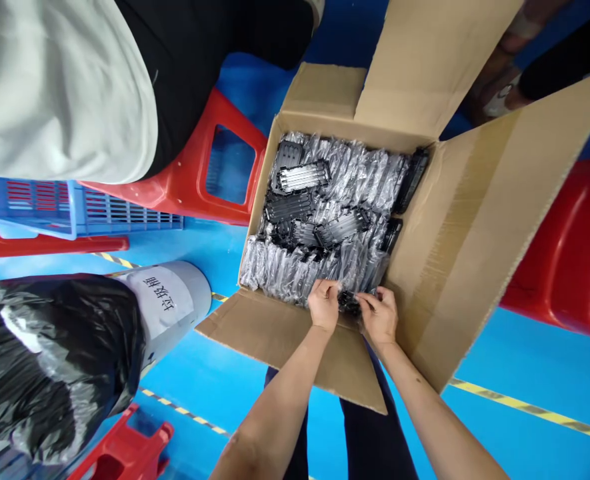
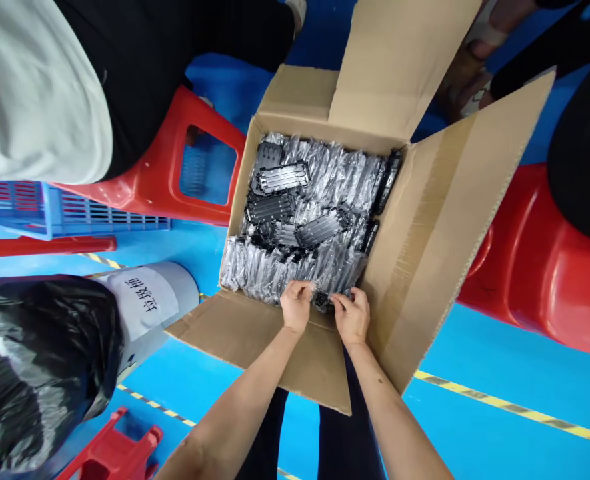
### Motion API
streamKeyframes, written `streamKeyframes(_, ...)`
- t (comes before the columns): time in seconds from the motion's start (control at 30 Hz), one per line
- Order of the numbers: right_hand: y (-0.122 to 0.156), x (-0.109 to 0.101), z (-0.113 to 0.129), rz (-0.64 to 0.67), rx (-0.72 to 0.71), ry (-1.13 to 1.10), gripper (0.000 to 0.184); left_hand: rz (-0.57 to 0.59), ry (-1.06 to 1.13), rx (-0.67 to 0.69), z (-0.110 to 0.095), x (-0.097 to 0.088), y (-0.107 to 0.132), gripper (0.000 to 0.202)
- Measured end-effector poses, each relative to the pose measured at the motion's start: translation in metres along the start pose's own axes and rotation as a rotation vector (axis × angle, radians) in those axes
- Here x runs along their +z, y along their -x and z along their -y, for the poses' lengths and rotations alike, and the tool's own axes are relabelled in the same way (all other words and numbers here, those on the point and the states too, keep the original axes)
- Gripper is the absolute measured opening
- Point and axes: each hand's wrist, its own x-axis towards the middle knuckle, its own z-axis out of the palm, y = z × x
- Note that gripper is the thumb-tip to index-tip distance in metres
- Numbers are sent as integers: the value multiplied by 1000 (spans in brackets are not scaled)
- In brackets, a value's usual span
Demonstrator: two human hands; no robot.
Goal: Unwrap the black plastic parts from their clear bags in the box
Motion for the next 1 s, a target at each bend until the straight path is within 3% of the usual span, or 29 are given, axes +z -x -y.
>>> streamKeyframes(0.17,-8,-13,10,-126,9,-35,34,-20,136,-70,-11,-3,-6,9)
streamKeyframes(0.33,-11,-54,33,-223,-62,-82,35,-1,367,-86,-38,-23,-6,20)
streamKeyframes(0.43,-12,-80,49,-193,-172,-159,25,55,493,-95,-51,-41,-6,32)
streamKeyframes(0.57,-10,-99,61,-126,-232,-236,18,122,563,-184,-51,-59,-5,41)
streamKeyframes(0.7,-9,-99,56,52,-166,-217,21,223,483,-262,-37,-68,8,39)
streamKeyframes(0.83,-2,-87,40,290,-153,-115,20,351,234,-301,-15,-67,35,28)
streamKeyframes(0.93,-15,-74,32,269,-10,10,18,451,-33,-308,4,-61,56,24)
streamKeyframes(1.0,-43,-63,30,184,102,85,24,467,-183,-285,16,-56,63,24)
